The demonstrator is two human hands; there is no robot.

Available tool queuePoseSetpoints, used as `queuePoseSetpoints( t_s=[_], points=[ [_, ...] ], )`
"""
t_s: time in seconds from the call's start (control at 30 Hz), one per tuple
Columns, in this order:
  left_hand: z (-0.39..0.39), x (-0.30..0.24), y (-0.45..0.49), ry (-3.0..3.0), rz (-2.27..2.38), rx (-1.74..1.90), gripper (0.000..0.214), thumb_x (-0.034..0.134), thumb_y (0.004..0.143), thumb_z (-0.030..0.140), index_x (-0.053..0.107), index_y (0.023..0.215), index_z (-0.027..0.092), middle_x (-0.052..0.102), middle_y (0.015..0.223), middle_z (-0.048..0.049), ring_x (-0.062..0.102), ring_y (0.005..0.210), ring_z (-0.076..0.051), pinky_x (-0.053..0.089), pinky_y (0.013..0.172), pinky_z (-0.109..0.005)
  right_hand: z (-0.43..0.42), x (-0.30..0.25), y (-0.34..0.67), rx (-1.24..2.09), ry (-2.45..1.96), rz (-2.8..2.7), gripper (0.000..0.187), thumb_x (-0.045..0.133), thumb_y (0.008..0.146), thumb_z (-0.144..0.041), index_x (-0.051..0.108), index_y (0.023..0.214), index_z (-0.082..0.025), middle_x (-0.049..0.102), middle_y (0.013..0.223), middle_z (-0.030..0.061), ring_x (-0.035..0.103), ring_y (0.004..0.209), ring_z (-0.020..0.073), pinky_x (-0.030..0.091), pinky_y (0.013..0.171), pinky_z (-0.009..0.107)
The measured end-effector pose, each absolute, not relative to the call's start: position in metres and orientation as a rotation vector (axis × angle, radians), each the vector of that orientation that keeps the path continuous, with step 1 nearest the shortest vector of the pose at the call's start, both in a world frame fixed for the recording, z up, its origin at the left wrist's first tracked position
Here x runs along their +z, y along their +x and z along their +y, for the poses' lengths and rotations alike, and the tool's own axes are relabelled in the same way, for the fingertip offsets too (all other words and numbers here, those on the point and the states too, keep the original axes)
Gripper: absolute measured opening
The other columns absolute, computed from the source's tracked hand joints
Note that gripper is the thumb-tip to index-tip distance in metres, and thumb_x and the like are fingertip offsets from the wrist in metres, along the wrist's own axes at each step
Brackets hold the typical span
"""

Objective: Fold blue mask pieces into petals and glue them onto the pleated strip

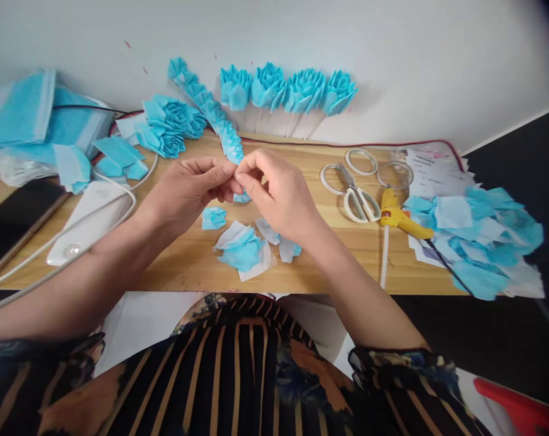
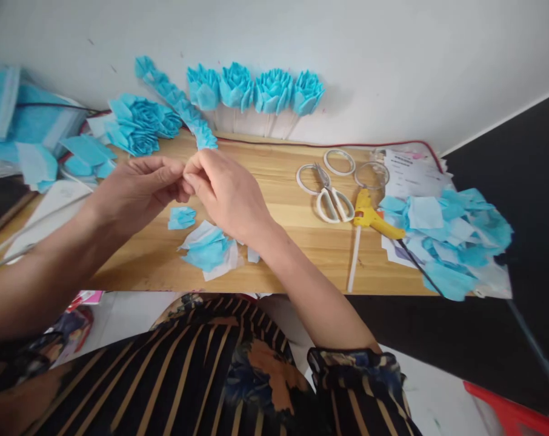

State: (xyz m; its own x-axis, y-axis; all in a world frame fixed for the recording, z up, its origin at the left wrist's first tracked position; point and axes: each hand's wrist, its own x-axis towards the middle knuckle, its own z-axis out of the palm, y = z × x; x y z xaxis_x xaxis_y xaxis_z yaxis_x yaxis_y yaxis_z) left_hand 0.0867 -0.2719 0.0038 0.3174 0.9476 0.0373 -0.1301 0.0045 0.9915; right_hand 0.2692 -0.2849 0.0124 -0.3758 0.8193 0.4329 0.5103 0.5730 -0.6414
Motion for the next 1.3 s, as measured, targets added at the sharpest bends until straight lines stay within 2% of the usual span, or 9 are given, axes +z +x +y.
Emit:
queuePoseSetpoints(
  t_s=[0.13, 0.27, 0.47, 0.57, 0.67, 0.9, 1.0, 1.1, 1.3],
  points=[
    [-0.273, -0.005, 0.074, 1.112, 0.856, 1.032, 0.025, 0.080, 0.085, 0.041, 0.076, 0.079, 0.017, 0.073, 0.078, -0.0038, 0.063, 0.066, -0.012, 0.052, 0.063, -0.023, -0.269, 0.012, 0.251, 0.530, -1.061, -2.067, 0.011, 0.052, 0.098, -0.016, 0.058, 0.092, -0.022, 0.069, 0.097, 0.0018, 0.062, 0.096, 0.0178, 0.047, 0.085, 0.032],
    [-0.273, -0.009, 0.065, 1.101, 0.869, 1.034, 0.024, 0.084, 0.079, 0.036, 0.072, 0.072, 0.017, 0.069, 0.071, -0.0019, 0.060, 0.064, -0.011, 0.049, 0.062, -0.023, -0.265, 0.016, 0.243, 0.639, -1.002, -2.088, 0.015, 0.050, 0.099, -0.017, 0.062, 0.093, -0.021, 0.070, 0.097, 0.0022, 0.063, 0.094, 0.0165, 0.047, 0.085, 0.031],
    [-0.279, -0.010, 0.037, 1.479, 1.315, 1.071, 0.021, 0.074, 0.084, 0.037, 0.070, 0.072, 0.020, 0.069, 0.070, -0.0015, 0.058, 0.064, -0.014, 0.045, 0.064, -0.028, -0.263, 0.008, 0.256, 0.772, -1.045, -2.212, 0.026, 0.045, 0.103, -0.020, 0.065, 0.120, -0.019, 0.074, 0.104, 0.0034, 0.068, 0.097, 0.0169, 0.047, 0.085, 0.030],
    [-0.284, -0.016, 0.020, 1.943, 1.583, 0.938, 0.019, 0.064, 0.088, 0.037, 0.075, 0.083, 0.021, 0.075, 0.082, -0.0034, 0.061, 0.069, -0.018, 0.044, 0.069, -0.031, -0.260, 0.000, 0.256, 0.661, -1.184, -2.427, 0.023, 0.051, 0.101, -0.017, 0.070, 0.114, -0.018, 0.075, 0.115, 0.0086, 0.067, 0.107, 0.0215, 0.045, 0.087, 0.033],
    [-0.286, -0.026, 0.009, 2.303, 1.492, 0.705, 0.028, 0.056, 0.092, 0.039, 0.076, 0.094, 0.020, 0.077, 0.092, -0.0078, 0.066, 0.081, -0.023, 0.047, 0.077, -0.035, -0.260, -0.004, 0.246, 0.494, -1.236, -2.666, 0.019, 0.056, 0.100, -0.016, 0.073, 0.106, -0.014, 0.074, 0.114, 0.0138, 0.066, 0.109, 0.0266, 0.044, 0.086, 0.036],
    [-0.285, -0.040, 0.006, 2.547, 1.423, 0.374, 0.034, 0.049, 0.096, 0.038, 0.075, 0.094, 0.018, 0.075, 0.099, -0.0137, 0.067, 0.092, -0.029, 0.047, 0.080, -0.038, -0.264, -0.010, 0.224, 0.201, -1.172, -2.908, 0.016, 0.056, 0.095, -0.012, 0.072, 0.097, -0.012, 0.073, 0.108, 0.0170, 0.062, 0.109, 0.0316, 0.038, 0.088, 0.044],
    [-0.283, -0.042, 0.005, 2.587, 1.485, 0.300, 0.030, 0.047, 0.095, 0.030, 0.073, 0.087, 0.019, 0.072, 0.092, -0.0124, 0.065, 0.089, -0.028, 0.046, 0.078, -0.038, -0.262, -0.013, 0.229, 0.282, -1.142, -2.836, 0.014, 0.056, 0.090, -0.010, 0.069, 0.095, -0.015, 0.073, 0.107, 0.0145, 0.063, 0.105, 0.0292, 0.038, 0.088, 0.042],
    [-0.280, -0.045, -0.002, 2.642, 1.633, 0.232, 0.032, 0.043, 0.096, 0.027, 0.072, 0.088, 0.019, 0.069, 0.090, -0.0139, 0.064, 0.090, -0.030, 0.046, 0.079, -0.040, -0.259, -0.010, 0.244, 0.538, -1.146, -2.610, 0.015, 0.058, 0.084, -0.009, 0.065, 0.092, -0.019, 0.075, 0.096, 0.0063, 0.066, 0.092, 0.0227, 0.040, 0.083, 0.037],
    [-0.278, -0.046, -0.008, 2.633, 1.627, 0.427, 0.040, 0.040, 0.090, 0.014, 0.071, 0.117, 0.012, 0.069, 0.120, -0.0203, 0.063, 0.111, -0.037, 0.047, 0.096, -0.051, -0.256, 0.001, 0.281, 0.831, -1.203, -2.226, 0.020, 0.060, 0.082, -0.012, 0.062, 0.099, -0.022, 0.074, 0.092, 0.0007, 0.067, 0.084, 0.0167, 0.045, 0.078, 0.031]
  ],
)
